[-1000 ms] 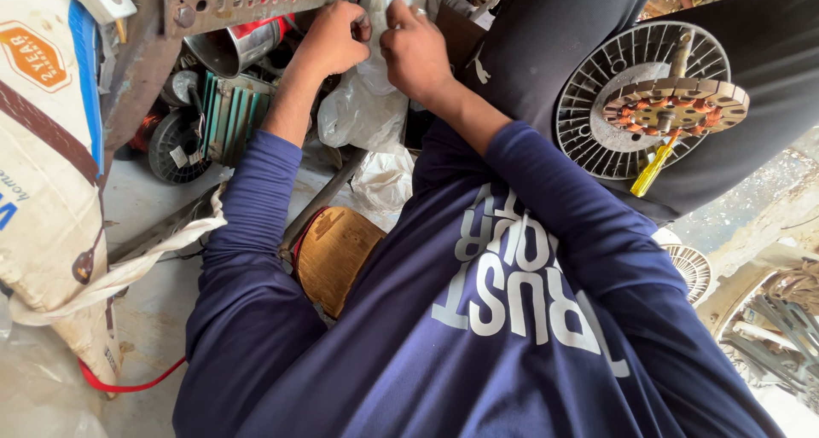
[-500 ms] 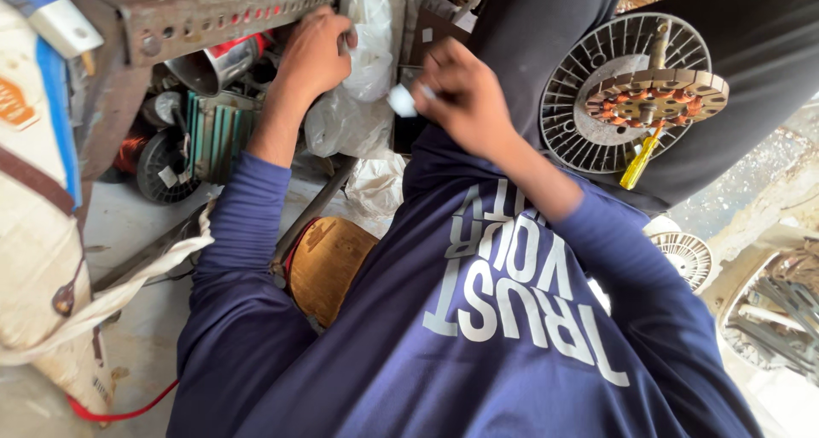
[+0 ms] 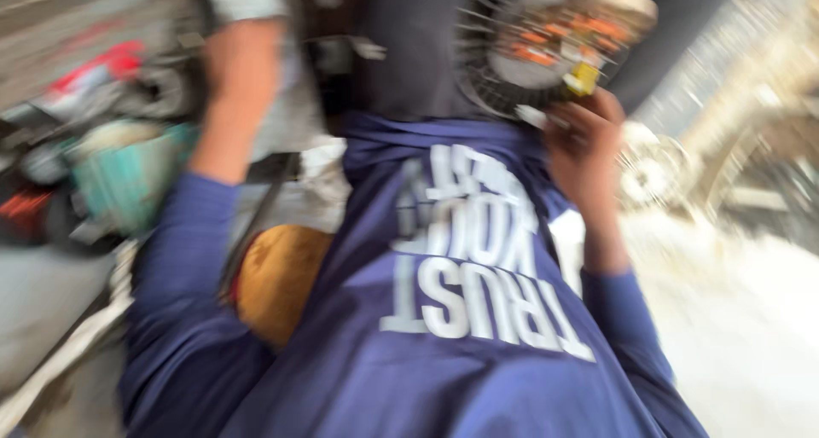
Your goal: The person sits on the floor and repairs a small electric motor rotor. They use a screwdriver to adjust components, retrieve a thin wire from a plastic bag, cut it with scissors, and insert the wire into slots on the rotor.
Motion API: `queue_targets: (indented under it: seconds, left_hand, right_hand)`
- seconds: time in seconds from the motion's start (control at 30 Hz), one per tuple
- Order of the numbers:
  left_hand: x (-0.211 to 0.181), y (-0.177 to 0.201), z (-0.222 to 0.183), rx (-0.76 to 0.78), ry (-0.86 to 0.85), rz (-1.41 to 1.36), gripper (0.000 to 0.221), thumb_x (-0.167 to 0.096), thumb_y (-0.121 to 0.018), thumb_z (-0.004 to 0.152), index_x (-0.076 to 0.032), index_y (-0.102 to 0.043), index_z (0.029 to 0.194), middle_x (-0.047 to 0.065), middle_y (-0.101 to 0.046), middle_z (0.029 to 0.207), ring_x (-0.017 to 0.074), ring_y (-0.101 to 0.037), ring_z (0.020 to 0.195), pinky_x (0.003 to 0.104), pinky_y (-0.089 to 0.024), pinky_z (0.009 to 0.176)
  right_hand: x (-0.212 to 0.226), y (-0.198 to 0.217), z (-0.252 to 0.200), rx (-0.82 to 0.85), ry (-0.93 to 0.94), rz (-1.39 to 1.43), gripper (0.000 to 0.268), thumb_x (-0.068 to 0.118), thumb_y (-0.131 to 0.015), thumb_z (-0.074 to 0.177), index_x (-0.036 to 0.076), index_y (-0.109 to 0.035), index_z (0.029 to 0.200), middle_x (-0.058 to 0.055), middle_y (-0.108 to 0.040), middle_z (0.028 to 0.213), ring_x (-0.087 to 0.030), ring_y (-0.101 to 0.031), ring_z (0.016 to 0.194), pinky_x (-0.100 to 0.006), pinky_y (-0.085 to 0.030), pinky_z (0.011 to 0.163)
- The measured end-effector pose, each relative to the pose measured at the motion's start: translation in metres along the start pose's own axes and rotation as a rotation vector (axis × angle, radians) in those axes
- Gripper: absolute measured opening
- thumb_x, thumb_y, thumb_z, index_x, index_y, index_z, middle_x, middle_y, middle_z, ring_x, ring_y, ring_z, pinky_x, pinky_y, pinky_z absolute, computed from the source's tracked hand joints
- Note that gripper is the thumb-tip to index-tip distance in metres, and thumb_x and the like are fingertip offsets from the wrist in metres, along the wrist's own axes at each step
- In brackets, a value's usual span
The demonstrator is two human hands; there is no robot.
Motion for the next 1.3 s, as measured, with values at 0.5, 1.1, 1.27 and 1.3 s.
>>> queue_targets:
  seconds: [0.5, 1.1, 1.27, 1.3]
  left_hand:
    - [-0.017, 0.023, -0.017, 0.043, -0.02, -0.144, 0.039, -0.008, -0.079, 0.089, -0.01, -0.07, 0.127, 0.016, -0.072, 0.097, 0.0404, -0.069, 0.086, 0.051, -0.051, 0.071]
    - [0.004, 0.063, -0.025, 0.04, 0.107, -0.416, 0.03, -0.013, -0.087, 0.08, -0.011, -0.077, 0.108, 0.009, -0.074, 0.087, 0.033, -0.07, 0.079, 0.045, -0.053, 0.068]
    - [-0.003, 0.101, -0.016, 0.048, 0.097, -0.471, 0.025, -0.009, -0.085, 0.083, -0.008, -0.076, 0.106, 0.009, -0.073, 0.088, 0.0311, -0.069, 0.076, 0.042, -0.052, 0.068]
    - [-0.006, 0.112, -0.018, 0.014, 0.092, -0.482, 0.024, -0.01, -0.085, 0.085, -0.007, -0.075, 0.107, 0.009, -0.073, 0.089, 0.0297, -0.069, 0.076, 0.041, -0.052, 0.068]
  right_hand:
    - [-0.003, 0.024, 0.013, -0.112, -0.042, -0.027, 0.021, -0.01, -0.068, 0.096, 0.001, -0.075, 0.112, -0.011, -0.069, 0.09, -0.016, -0.063, 0.073, -0.028, -0.045, 0.062]
    - [-0.078, 0.065, 0.02, -0.231, 0.017, 0.051, 0.015, -0.009, -0.072, 0.106, -0.005, -0.077, 0.119, -0.013, -0.073, 0.105, -0.013, -0.074, 0.089, -0.02, -0.06, 0.071]
    - [-0.09, 0.064, -0.002, -0.269, -0.067, 0.112, 0.009, -0.006, -0.076, 0.11, -0.007, -0.076, 0.119, -0.013, -0.073, 0.106, -0.014, -0.074, 0.091, -0.02, -0.057, 0.072]
    - [-0.091, 0.061, -0.002, -0.275, -0.067, 0.134, 0.009, -0.004, -0.077, 0.111, -0.008, -0.076, 0.119, -0.014, -0.072, 0.107, -0.014, -0.072, 0.09, -0.02, -0.054, 0.073]
Point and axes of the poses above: each hand's wrist, its own z-axis towards the middle knuckle, its own y-axis out of the back of the hand, x = y × z, the point moved 6 cm from there along z, towards the middle knuckle
